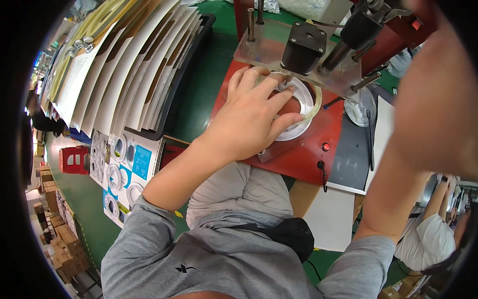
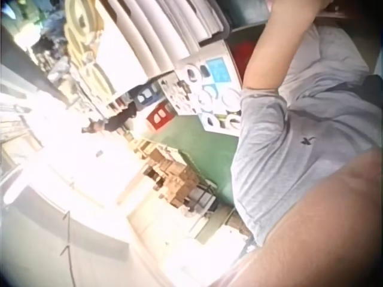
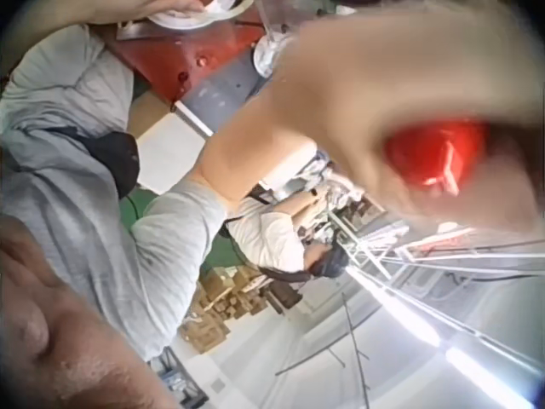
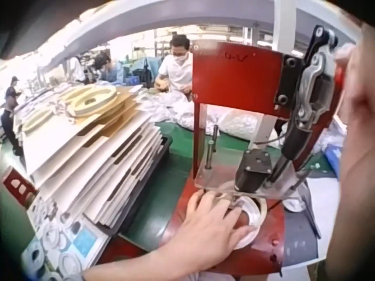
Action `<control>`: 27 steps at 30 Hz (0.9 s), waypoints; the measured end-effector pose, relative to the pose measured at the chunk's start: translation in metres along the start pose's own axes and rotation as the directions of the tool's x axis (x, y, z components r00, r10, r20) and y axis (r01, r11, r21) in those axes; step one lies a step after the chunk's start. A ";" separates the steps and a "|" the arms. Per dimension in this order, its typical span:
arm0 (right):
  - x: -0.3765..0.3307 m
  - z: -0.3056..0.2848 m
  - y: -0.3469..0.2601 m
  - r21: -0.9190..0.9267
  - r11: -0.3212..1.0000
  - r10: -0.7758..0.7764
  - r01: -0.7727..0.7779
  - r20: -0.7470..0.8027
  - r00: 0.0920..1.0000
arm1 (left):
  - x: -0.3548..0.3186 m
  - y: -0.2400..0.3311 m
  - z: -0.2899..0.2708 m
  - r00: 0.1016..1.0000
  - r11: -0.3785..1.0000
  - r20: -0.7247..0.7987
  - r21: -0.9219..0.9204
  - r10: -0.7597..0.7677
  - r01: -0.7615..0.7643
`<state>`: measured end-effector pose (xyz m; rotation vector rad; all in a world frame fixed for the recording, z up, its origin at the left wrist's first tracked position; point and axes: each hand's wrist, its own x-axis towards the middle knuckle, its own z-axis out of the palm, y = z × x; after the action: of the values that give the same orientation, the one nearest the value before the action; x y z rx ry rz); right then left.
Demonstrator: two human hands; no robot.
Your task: Applying adhesive to circular plastic rings and attaching them to filter bag components using a manual press station.
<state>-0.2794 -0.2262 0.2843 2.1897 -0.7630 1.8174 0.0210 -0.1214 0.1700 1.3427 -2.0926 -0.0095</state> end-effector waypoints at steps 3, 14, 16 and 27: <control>-0.004 0.007 -0.055 -0.048 0.999 -0.020 0.020 0.000 1.000 | 0.005 0.007 0.000 1.000 0.998 -0.004 -0.053 0.019 -0.020; -0.129 -0.010 -0.128 -0.423 0.872 0.483 -0.247 0.661 0.575 | -0.075 -0.054 -0.012 0.859 0.819 -0.216 -0.476 -0.464 0.322; -0.145 -0.019 -0.132 -0.583 0.800 0.587 -0.139 0.715 0.379 | -0.079 -0.053 -0.003 0.846 0.750 -0.136 -0.549 -0.515 0.369; -0.126 -0.025 -0.134 -0.538 0.839 0.534 -0.081 0.784 0.318 | -0.083 -0.060 0.006 0.810 0.635 -0.066 -0.658 -0.583 0.404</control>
<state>-0.2482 -0.0683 0.1920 2.7224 -1.6918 0.1332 0.0891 -0.0841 0.1029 1.3483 -1.2370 -0.6620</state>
